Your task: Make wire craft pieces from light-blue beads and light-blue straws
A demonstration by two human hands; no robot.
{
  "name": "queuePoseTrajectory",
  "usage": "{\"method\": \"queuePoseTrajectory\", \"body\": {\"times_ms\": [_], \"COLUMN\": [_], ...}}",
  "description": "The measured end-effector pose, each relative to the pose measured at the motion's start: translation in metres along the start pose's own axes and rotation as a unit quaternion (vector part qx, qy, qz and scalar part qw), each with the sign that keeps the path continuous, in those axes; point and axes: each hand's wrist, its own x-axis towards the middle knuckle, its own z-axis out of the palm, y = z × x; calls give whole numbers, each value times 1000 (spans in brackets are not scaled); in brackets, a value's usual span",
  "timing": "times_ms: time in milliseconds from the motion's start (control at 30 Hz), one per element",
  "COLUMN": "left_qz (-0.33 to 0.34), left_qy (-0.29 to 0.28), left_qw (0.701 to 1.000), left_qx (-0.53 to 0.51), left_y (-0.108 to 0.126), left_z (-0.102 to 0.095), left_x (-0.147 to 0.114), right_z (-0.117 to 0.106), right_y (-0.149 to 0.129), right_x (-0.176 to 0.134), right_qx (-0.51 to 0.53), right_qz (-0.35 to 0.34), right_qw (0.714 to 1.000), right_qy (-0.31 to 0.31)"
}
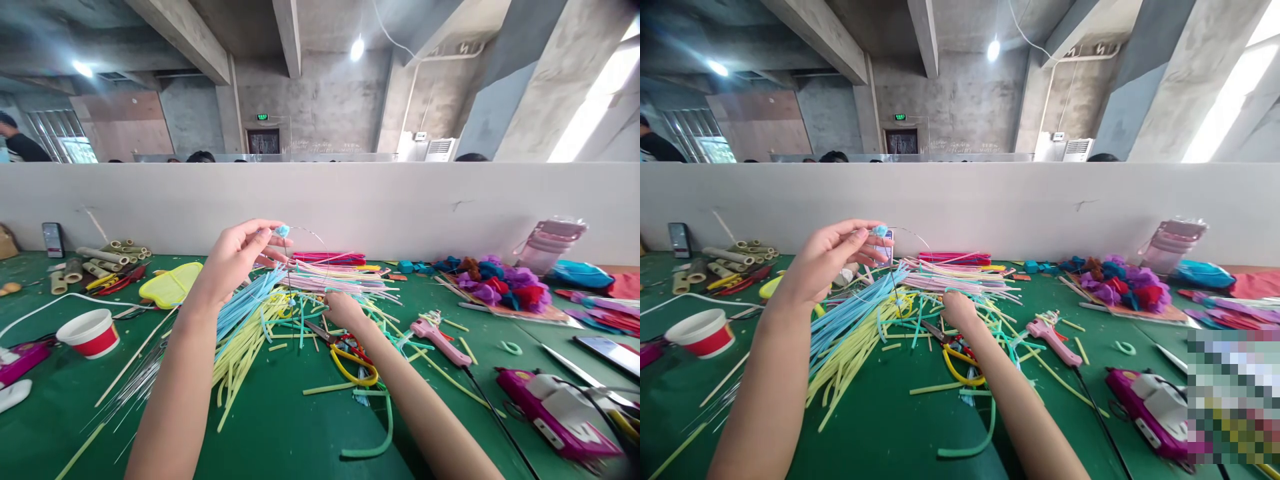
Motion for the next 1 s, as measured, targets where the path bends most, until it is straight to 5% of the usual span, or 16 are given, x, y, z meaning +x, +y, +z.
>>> {"method": "queuePoseTrajectory", "body": {"times_ms": [300, 500, 667, 767, 867, 1000], "left_qz": [14, 11, 5, 11, 14, 11], "left_qy": [31, 13, 6, 1, -1, -4], "left_qw": [999, 1000, 1000, 1000, 999, 999], "left_qx": [18, 13, 22, 27, 37, 44], "left_y": [8, 1, -10, -12, -11, -8], "left_z": [2, 5, 5, 5, 5, 6], "left_x": [-5, -2, 5, 7, 6, 5], "right_z": [-2, -48, -94, -120, -142, -159], "right_y": [9, 21, 27, 22, 13, 1], "right_x": [0, -8, -35, -60, -87, -115], "right_qx": [68, 191, 300, 520, 640, 677], "right_qz": [44, 28, 38, -40, -98, -145], "right_qw": [996, 961, 885, 741, 663, 640], "right_qy": [43, 199, 354, 423, 376, 333]}}
